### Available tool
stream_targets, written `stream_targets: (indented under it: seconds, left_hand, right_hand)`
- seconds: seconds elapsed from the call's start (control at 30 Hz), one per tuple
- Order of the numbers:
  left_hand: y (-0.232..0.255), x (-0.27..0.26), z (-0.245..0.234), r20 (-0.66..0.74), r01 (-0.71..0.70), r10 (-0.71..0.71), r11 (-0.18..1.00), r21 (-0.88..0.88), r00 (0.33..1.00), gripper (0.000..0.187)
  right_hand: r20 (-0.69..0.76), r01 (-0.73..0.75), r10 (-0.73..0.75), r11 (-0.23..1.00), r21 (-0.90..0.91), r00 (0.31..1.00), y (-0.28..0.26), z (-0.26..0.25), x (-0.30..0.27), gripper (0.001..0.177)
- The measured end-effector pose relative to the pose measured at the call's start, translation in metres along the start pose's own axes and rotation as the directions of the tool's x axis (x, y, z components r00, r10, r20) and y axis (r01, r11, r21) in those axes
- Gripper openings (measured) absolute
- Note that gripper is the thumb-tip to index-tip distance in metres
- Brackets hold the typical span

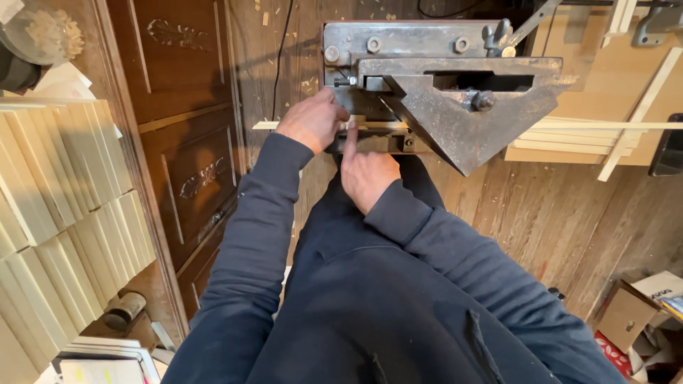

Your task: Cutting wooden frame strips at mitered angles using a foot-operated guillotine miter chopper.

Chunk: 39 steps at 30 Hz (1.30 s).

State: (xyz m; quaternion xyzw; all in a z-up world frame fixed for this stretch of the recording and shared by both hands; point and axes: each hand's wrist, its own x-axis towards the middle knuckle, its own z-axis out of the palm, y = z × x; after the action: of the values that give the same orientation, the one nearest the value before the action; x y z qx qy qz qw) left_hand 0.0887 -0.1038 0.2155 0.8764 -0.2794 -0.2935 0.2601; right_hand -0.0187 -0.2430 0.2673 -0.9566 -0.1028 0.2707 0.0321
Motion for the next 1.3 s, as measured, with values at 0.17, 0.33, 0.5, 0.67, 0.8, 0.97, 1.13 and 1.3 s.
stream_targets:
  seconds: [0.17, 0.33, 0.5, 0.67, 0.8, 0.97, 1.13, 1.3]
  left_hand:
    - [0.0, -0.003, -0.007, 0.013, -0.01, 0.011, 0.997, -0.079, 1.0, 0.021]
    - [-0.005, -0.004, 0.002, 0.009, 0.039, -0.039, 0.994, -0.102, 0.999, 0.023]
    - [-0.001, -0.003, -0.002, -0.003, 0.13, -0.131, 0.988, -0.085, 0.991, 0.026]
    - [0.008, 0.0, -0.013, 0.053, 0.203, -0.201, 0.978, -0.047, 0.978, 0.024]
    - [0.004, -0.006, -0.01, 0.059, 0.213, -0.208, 0.97, -0.115, 0.976, 0.028]
    - [-0.003, -0.001, -0.003, 0.048, 0.205, -0.2, 0.968, -0.144, 0.979, 0.031]
    - [-0.003, -0.002, -0.003, 0.023, 0.257, -0.256, 0.955, -0.148, 0.966, 0.038]
    - [-0.007, -0.003, 0.003, -0.013, 0.261, -0.269, 0.945, -0.198, 0.963, 0.022]
  right_hand:
    - [-0.12, -0.007, 0.008, 1.0, 0.009, 0.993, 0.003, 0.011, 0.0, 0.066]
    - [-0.175, -0.003, 0.016, 0.997, 0.078, 0.984, 0.009, -0.008, -0.004, 0.059]
    - [-0.417, 0.096, 0.016, 0.964, 0.247, 0.909, 0.018, -0.017, -0.002, 0.034]
    - [-0.294, 0.047, 0.045, 0.953, 0.299, 0.955, 0.026, 0.001, 0.009, 0.046]
    - [-0.299, 0.086, 0.06, 0.887, 0.453, 0.952, 0.029, 0.014, 0.011, 0.038]
    - [-0.451, 0.233, 0.049, 0.804, 0.547, 0.891, 0.033, 0.032, 0.017, 0.034]
    - [-0.449, 0.253, 0.045, 0.774, 0.58, 0.892, 0.032, 0.03, 0.017, 0.03]
    - [-0.404, 0.183, 0.076, 0.805, 0.565, 0.912, 0.027, 0.014, 0.011, 0.03]
